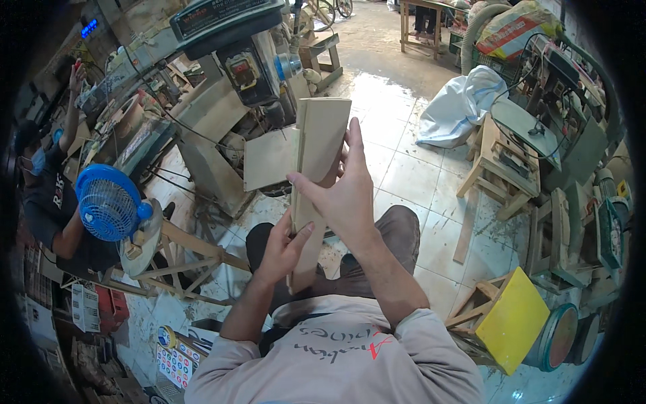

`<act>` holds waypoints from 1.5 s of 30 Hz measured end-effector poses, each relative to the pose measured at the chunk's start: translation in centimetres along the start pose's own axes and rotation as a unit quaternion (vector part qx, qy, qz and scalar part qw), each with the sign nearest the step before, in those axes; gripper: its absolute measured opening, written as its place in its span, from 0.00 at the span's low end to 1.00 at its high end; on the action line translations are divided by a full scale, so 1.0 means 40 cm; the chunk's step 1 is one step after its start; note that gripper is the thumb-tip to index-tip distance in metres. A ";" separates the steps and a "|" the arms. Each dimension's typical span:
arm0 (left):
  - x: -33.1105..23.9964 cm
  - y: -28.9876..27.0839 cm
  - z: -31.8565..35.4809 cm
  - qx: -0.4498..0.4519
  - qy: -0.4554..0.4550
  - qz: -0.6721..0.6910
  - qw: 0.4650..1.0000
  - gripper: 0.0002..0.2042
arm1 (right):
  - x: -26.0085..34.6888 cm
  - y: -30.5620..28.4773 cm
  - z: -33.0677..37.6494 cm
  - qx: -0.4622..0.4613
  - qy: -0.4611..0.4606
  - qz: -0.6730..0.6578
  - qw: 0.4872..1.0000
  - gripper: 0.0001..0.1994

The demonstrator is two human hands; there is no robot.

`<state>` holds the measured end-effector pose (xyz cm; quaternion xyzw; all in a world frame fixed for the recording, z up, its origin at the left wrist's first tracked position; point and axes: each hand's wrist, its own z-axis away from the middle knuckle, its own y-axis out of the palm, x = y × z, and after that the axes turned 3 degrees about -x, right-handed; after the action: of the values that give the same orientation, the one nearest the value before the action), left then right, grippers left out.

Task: The person sits on the floor in a workshop and uses a drill press to drill holes into a long wooden plank. They handle the plank with both hands, positioning it under the drill bit and operating the machine's lever to create holes.

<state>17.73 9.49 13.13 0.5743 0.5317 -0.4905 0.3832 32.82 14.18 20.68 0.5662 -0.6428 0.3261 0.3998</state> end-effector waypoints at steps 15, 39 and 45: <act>0.099 0.009 0.005 -0.010 0.059 0.019 0.998 0.27 | -0.030 0.058 0.025 -0.013 -0.075 0.088 0.993 0.48; 0.101 -0.142 -0.050 -0.138 0.001 0.353 0.925 0.21 | -0.156 0.022 0.181 0.269 0.207 -0.169 0.925 0.26; 0.110 -0.143 -0.047 -0.132 0.000 0.384 0.914 0.18 | -0.147 0.025 0.216 0.262 0.193 -0.145 0.934 0.27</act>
<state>12.18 13.14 9.76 0.6782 0.3303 -0.2307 0.6146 30.83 9.53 11.46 0.6644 -0.3559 0.5243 0.3962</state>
